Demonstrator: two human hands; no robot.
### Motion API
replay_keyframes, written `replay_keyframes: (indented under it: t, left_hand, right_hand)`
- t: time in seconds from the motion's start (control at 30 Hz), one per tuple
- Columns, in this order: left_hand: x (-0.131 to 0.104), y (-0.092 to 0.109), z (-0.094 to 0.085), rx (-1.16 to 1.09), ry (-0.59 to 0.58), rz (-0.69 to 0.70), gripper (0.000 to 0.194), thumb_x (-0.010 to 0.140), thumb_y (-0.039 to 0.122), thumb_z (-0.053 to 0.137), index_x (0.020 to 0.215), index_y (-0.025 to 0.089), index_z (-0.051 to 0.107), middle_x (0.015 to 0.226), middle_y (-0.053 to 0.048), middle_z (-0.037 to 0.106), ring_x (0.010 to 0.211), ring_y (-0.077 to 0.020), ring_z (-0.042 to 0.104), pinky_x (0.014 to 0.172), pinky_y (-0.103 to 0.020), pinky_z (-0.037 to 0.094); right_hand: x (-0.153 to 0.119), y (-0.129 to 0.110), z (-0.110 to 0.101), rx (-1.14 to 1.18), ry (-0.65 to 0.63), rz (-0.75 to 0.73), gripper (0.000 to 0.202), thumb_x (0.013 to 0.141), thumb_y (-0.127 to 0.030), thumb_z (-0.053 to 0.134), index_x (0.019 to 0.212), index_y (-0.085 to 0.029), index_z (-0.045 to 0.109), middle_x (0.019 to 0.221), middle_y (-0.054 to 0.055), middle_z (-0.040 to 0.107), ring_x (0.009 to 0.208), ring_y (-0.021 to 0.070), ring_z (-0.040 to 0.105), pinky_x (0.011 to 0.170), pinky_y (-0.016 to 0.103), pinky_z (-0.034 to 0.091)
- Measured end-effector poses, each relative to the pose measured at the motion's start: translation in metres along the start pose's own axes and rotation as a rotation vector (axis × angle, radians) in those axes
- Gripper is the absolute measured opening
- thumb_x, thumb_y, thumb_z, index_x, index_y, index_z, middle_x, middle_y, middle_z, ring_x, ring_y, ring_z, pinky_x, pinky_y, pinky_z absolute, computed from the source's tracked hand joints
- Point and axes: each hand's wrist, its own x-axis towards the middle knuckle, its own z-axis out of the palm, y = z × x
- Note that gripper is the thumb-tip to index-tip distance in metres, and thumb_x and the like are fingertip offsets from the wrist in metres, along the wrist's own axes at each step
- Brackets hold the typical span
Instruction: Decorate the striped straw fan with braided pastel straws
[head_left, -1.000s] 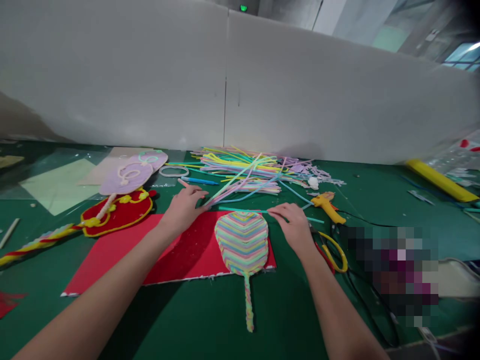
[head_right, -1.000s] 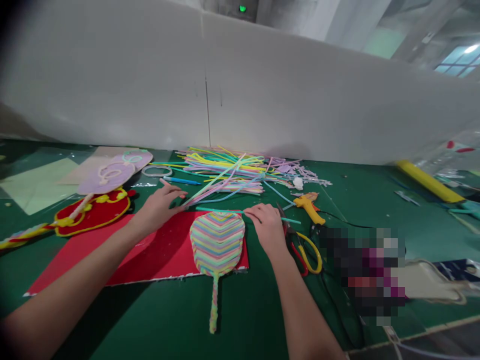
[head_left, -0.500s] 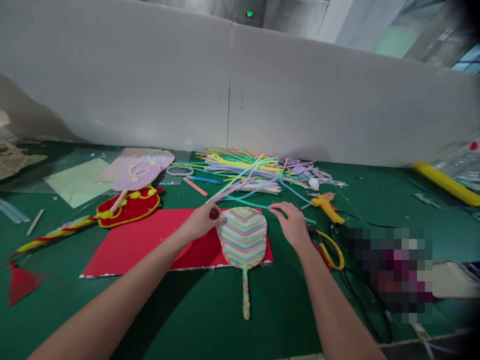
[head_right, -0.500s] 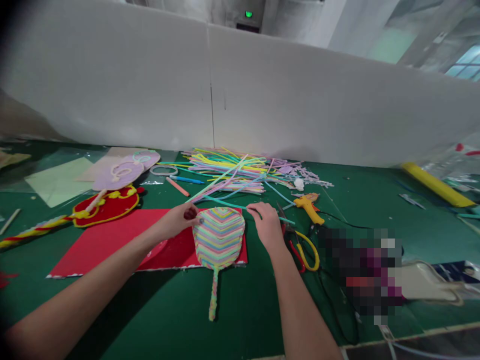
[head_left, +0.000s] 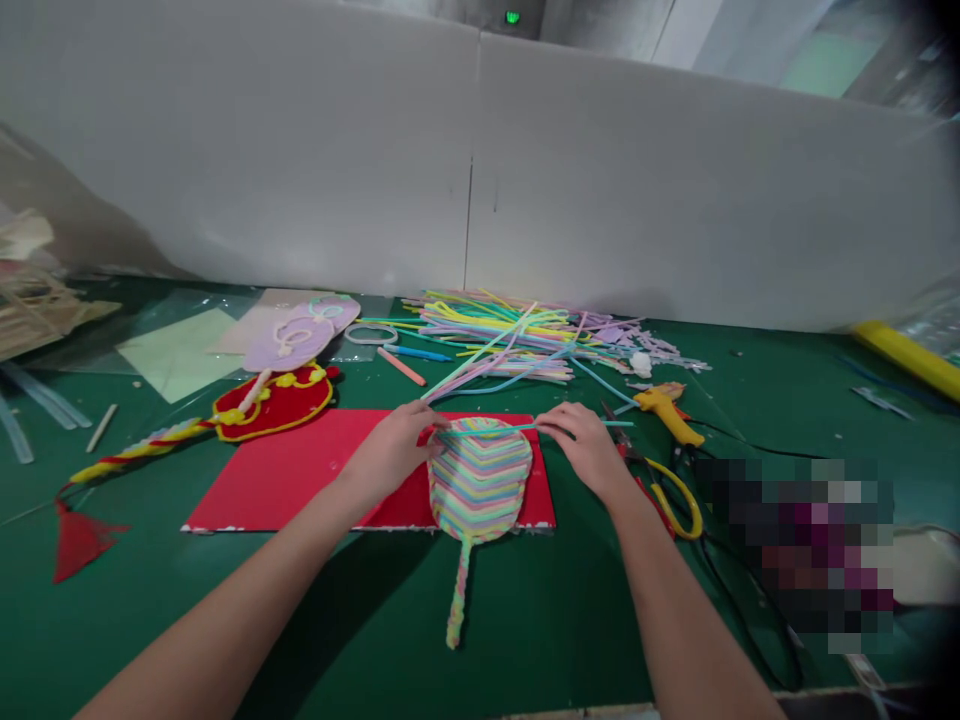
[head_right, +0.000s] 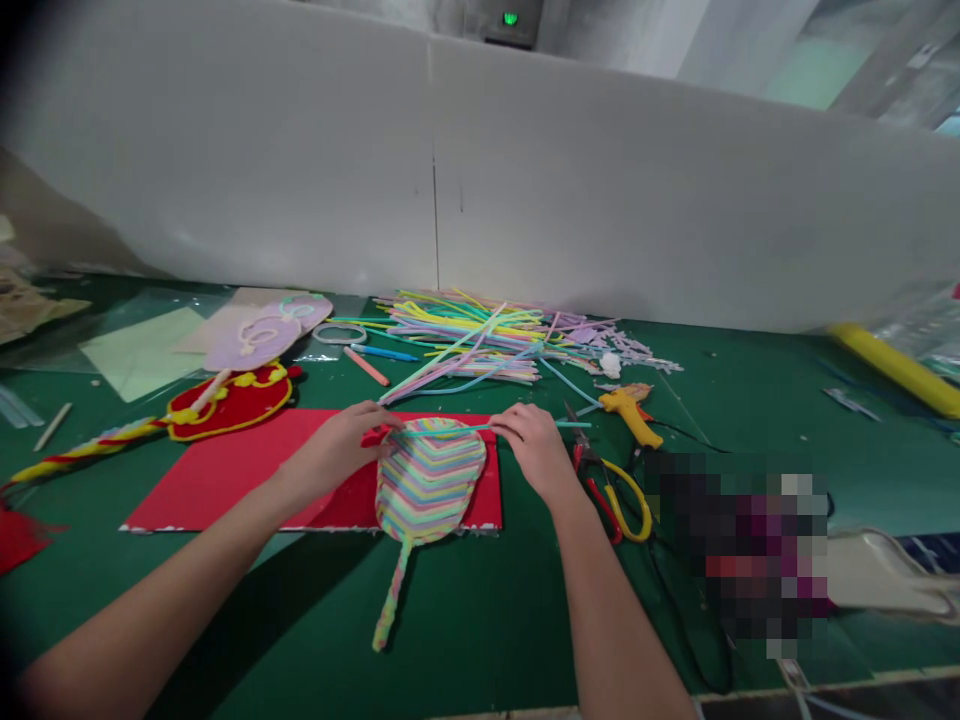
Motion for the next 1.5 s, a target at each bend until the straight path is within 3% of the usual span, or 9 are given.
replay_keyframes:
  t: [0.1, 0.27, 0.43, 0.53, 0.7, 0.8, 0.9, 1.17, 1.5]
  left_hand:
    - [-0.004, 0.008, 0.003, 0.025, 0.001, 0.000, 0.018, 0.078, 0.027, 0.047, 0.084, 0.020, 0.062, 0.089, -0.005, 0.060, 0.084, -0.0206, 0.056, 0.072, -0.029, 0.042]
    - [-0.004, 0.012, 0.009, 0.033, 0.063, -0.033, 0.018, 0.079, 0.028, 0.046, 0.079, 0.018, 0.061, 0.085, -0.007, 0.061, 0.082, -0.0207, 0.055, 0.069, -0.030, 0.041]
    - [-0.005, 0.018, 0.014, -0.320, 0.063, -0.107, 0.016, 0.075, 0.031, 0.050, 0.077, 0.017, 0.057, 0.077, -0.003, 0.061, 0.072, -0.0167, 0.056, 0.063, -0.027, 0.043]
    - [-0.005, 0.025, 0.019, -0.629, -0.009, -0.154, 0.017, 0.073, 0.033, 0.053, 0.073, 0.016, 0.055, 0.071, -0.001, 0.059, 0.066, -0.0142, 0.055, 0.063, -0.026, 0.044]
    - [-0.008, 0.035, 0.033, -1.127, -0.187, -0.243, 0.025, 0.067, 0.035, 0.062, 0.076, 0.015, 0.050, 0.065, 0.001, 0.056, 0.057, -0.0105, 0.056, 0.061, -0.026, 0.046]
    - [-0.011, 0.038, 0.040, -1.214, -0.204, -0.253, 0.027, 0.066, 0.036, 0.065, 0.076, 0.015, 0.051, 0.067, 0.001, 0.059, 0.059, -0.0102, 0.057, 0.062, -0.025, 0.047]
    - [-0.012, 0.041, 0.042, -1.196, -0.138, -0.233, 0.027, 0.065, 0.036, 0.065, 0.076, 0.016, 0.051, 0.067, 0.002, 0.059, 0.062, -0.0110, 0.058, 0.064, -0.026, 0.048]
    - [-0.012, 0.043, 0.037, -1.313, 0.009, -0.210, 0.025, 0.065, 0.031, 0.067, 0.077, 0.015, 0.052, 0.063, 0.001, 0.062, 0.059, -0.0107, 0.060, 0.061, -0.023, 0.048]
    - [-0.012, 0.038, 0.043, -1.316, 0.116, -0.154, 0.019, 0.067, 0.025, 0.067, 0.081, 0.016, 0.057, 0.068, 0.001, 0.065, 0.064, -0.0112, 0.062, 0.065, -0.022, 0.049]
  right_hand:
    - [0.000, -0.004, 0.001, 0.019, 0.021, 0.014, 0.018, 0.085, -0.028, 0.047, 0.087, -0.023, 0.064, 0.085, 0.004, 0.062, 0.082, 0.0192, 0.055, 0.075, 0.034, 0.042]
    - [-0.003, -0.022, 0.001, -0.007, 0.172, 0.037, 0.018, 0.085, -0.032, 0.047, 0.085, -0.023, 0.063, 0.080, 0.004, 0.063, 0.078, 0.0187, 0.056, 0.073, 0.033, 0.042]
    - [-0.001, -0.043, 0.000, 0.010, 0.219, 0.077, 0.018, 0.080, -0.035, 0.053, 0.076, -0.022, 0.063, 0.070, 0.004, 0.060, 0.068, 0.0177, 0.052, 0.067, 0.032, 0.042]
    - [0.001, -0.052, 0.000, 0.296, 0.149, 0.218, 0.018, 0.077, -0.037, 0.057, 0.073, -0.020, 0.061, 0.066, 0.002, 0.056, 0.059, 0.0135, 0.049, 0.054, 0.027, 0.041]
    - [0.000, -0.065, 0.001, 1.040, -0.209, 0.538, 0.021, 0.076, -0.039, 0.057, 0.077, -0.020, 0.049, 0.051, -0.006, 0.054, 0.030, 0.0051, 0.036, 0.029, 0.017, 0.026]
    - [0.000, -0.072, 0.005, 1.251, -0.265, 0.577, 0.021, 0.076, -0.038, 0.057, 0.079, -0.020, 0.045, 0.054, -0.004, 0.059, 0.033, 0.0074, 0.046, 0.031, 0.017, 0.037]
    - [-0.001, -0.076, 0.011, 1.290, -0.284, 0.586, 0.022, 0.075, -0.037, 0.058, 0.082, -0.019, 0.047, 0.056, -0.003, 0.060, 0.039, 0.0091, 0.053, 0.036, 0.019, 0.045]
    - [-0.002, -0.075, 0.016, 1.246, -0.332, 0.573, 0.023, 0.072, -0.036, 0.063, 0.079, -0.017, 0.052, 0.056, -0.004, 0.058, 0.044, 0.0098, 0.057, 0.039, 0.019, 0.047]
    - [-0.001, -0.072, 0.025, 1.225, -0.163, 0.637, 0.021, 0.063, -0.030, 0.071, 0.074, -0.015, 0.063, 0.064, -0.001, 0.062, 0.054, 0.0114, 0.060, 0.046, 0.020, 0.050]
